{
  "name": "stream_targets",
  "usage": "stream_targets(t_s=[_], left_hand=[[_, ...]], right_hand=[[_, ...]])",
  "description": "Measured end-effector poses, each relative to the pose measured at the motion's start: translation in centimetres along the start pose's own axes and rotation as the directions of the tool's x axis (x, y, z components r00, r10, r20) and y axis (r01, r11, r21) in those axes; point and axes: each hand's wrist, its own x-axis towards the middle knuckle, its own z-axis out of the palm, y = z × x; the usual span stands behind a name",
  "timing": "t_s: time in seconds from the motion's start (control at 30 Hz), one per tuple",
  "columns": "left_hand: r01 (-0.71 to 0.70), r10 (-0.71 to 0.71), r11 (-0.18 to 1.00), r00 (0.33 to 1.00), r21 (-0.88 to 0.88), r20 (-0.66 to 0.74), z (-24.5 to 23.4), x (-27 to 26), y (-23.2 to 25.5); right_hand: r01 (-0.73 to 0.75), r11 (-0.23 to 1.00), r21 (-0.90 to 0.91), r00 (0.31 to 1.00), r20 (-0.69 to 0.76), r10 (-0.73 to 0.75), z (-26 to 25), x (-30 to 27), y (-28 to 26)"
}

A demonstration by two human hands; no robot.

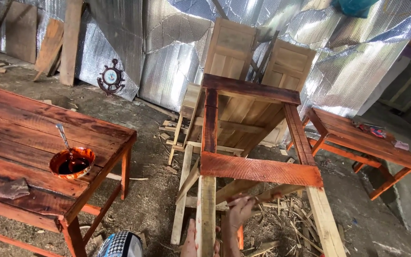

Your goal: Applying wood stain to a wooden frame using a brush and a bowl of stain in a workshop environment.

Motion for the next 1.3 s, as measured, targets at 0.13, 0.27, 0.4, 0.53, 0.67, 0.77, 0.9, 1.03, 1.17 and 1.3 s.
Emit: stream_targets(t_s=[0.13, 0.27, 0.4, 0.53, 0.67, 0.77, 0.9, 1.03, 1.17, 1.3], left_hand=[[0.008, -0.006, 0.999, 0.999, 0.039, -0.052, 1.7, -3.3, 1.1], [0.045, -0.045, 0.998, 0.999, -0.035, 0.012, -0.2, 0.0, 0.1], [0.072, -0.073, 0.997, 0.997, -0.021, -0.04, 0.5, -1.6, 0.7], [0.065, -0.065, 0.998, 0.998, -0.006, 0.002, -0.2, -0.6, 0.3], [0.07, -0.068, 0.997, 0.996, 0.034, -0.057, 0.7, -2.2, 0.7], [0.109, -0.109, 0.992, 0.994, -0.057, -0.004, -0.4, -1.2, 0.2], [0.106, -0.106, 0.994, 0.993, -0.02, -0.042, 0.2, -2.0, 0.5], [0.094, -0.096, 0.995, 0.99, -0.021, -0.106, 0.6, -2.4, 0.5], [0.042, -0.041, 0.998, 0.999, 0.055, -0.005, -1.0, -1.2, 0.5], [0.015, -0.011, 0.997, 0.999, 0.075, -0.051, 0.3, -2.4, 0.6]], right_hand=[[0.245, 0.959, -0.144, 0.923, 0.338, -0.185, 1.5, -0.5, -0.4], [0.175, 0.94, -0.293, 0.944, 0.322, -0.076, 0.2, 0.3, -0.2], [-0.014, 0.988, -0.154, 0.988, 0.148, 0.037, 0.2, 3.2, 1.9], [0.066, 0.997, -0.046, 0.934, 0.353, -0.045, -1.3, 0.5, 1.8], [-0.117, 0.982, -0.145, 0.993, 0.013, 0.12, -2.1, 1.5, -6.6], [-0.216, 0.976, 0.02, 0.976, -0.025, 0.217, -3.3, 3.5, -9.1], [-0.201, 0.979, -0.028, 0.979, -0.032, 0.2, -4.6, 3.5, -8.8], [0.092, 0.89, -0.447, 0.889, 0.44, 0.129, -6.6, 0.5, -3.5], [0.03, 0.888, -0.459, 0.855, 0.472, 0.215, -9.2, -1.8, -1.5], [0.219, 0.795, -0.565, 0.909, 0.415, 0.044, -11.7, -0.1, -3.3]])
